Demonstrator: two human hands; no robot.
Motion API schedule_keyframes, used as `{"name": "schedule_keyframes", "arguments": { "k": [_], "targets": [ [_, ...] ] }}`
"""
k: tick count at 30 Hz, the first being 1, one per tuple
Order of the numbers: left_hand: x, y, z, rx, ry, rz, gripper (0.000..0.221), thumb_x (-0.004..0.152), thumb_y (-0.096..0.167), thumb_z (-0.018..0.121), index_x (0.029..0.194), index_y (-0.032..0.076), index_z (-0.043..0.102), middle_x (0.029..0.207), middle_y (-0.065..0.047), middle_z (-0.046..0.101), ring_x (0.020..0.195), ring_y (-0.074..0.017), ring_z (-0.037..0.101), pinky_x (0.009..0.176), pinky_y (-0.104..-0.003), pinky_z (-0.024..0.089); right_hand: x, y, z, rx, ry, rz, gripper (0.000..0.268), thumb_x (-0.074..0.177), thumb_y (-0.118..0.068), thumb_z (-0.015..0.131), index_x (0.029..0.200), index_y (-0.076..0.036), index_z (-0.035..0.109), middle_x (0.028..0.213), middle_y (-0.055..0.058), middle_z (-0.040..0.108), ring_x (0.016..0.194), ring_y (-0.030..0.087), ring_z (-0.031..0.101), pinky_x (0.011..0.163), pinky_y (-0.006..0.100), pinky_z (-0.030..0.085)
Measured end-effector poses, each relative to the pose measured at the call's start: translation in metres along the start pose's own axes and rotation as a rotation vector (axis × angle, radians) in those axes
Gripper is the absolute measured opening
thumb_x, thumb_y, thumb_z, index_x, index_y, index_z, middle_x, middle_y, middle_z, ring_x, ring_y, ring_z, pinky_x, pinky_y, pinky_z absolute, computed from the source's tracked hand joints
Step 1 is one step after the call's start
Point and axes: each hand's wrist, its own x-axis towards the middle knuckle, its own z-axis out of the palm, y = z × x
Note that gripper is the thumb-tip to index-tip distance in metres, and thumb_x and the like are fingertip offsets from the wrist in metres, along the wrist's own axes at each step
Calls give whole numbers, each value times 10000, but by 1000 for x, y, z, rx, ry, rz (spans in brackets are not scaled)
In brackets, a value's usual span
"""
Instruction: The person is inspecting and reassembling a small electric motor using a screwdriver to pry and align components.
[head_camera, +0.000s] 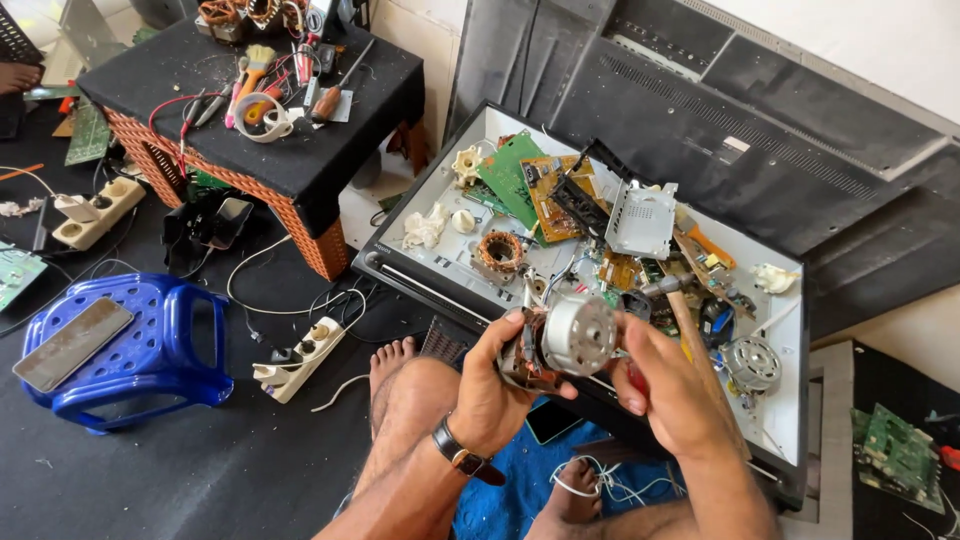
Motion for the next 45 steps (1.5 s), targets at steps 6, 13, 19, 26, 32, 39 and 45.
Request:
{"name": "schedule_keyframes", "arguments": {
  "k": [6, 13, 19, 26, 32, 39, 45],
  "targets": [
    [-3, -3, 2, 41, 44, -18, 396, 952, 254, 574, 1257, 5, 544, 1172, -196, 601, 940, -313, 638, 577, -377, 613, -12, -24, 36, -198, 19, -55, 975, 673, -367, 835, 1485, 33, 475, 1213, 220, 692, 818, 251, 772, 621, 295, 655],
    [1, -9, 0, 61, 235, -28, 418, 893, 302, 612, 1224, 50, 646, 1125, -104, 659, 909, -195, 582, 743, -326, 466, -22, -29, 42, -459, 147, -143, 757, 622, -156, 907, 1323, -19, 656, 1167, 85, 718, 1020, 194, 704, 896, 313, 547],
    [0, -9, -2, 47, 158, -23, 372, 922, 304, 596, 1152, 20, 664, 1090, -109, 712, 944, -198, 633, 820, -334, 504, -34, -37, 47, -818, 194, -454, 808, 581, -193, 930, 1314, -38, 627, 1269, 108, 641, 1109, 234, 676, 947, 353, 544],
    [-2, -8, -3, 38, 100, -19, 395, 905, 295, 599, 1210, 46, 606, 1150, -124, 648, 959, -222, 609, 776, -361, 508, -40, -36, 42, -890, 263, -613, 795, 605, -101, 886, 1325, 2, 567, 1372, 112, 639, 486, 43, 416, 769, 225, 399],
    [-6, -3, 3, 48, 2, 45, 380, 937, 300, 562, 1235, 65, 583, 1262, -149, 680, 1078, -247, 640, 783, -348, 549, -40, -34, 40, -872, 296, -550, 833, 624, -152, 854, 1367, 45, 534, 1312, 165, 627, 478, 63, 438, 377, 177, 340],
    [-8, -6, 5, 135, -56, 205, 352, 911, 225, 571, 1207, 39, 533, 1259, -191, 648, 1032, -253, 620, 743, -324, 563, -37, -34, 51, -604, 350, -257, 654, 693, -137, 792, 1293, 68, 633, 1139, 126, 683, 566, 91, 470, 453, 193, 359],
    [-12, -11, 4, 287, -63, 286, 387, 898, 197, 589, 1243, 24, 553, 973, -74, 581, 805, -116, 495, 694, -240, 392, -34, -32, 60, -666, 354, -198, 608, 708, -268, 768, 1231, 19, 653, 1098, 163, 744, 795, 225, 757, 665, 300, 608]
  ]
}}
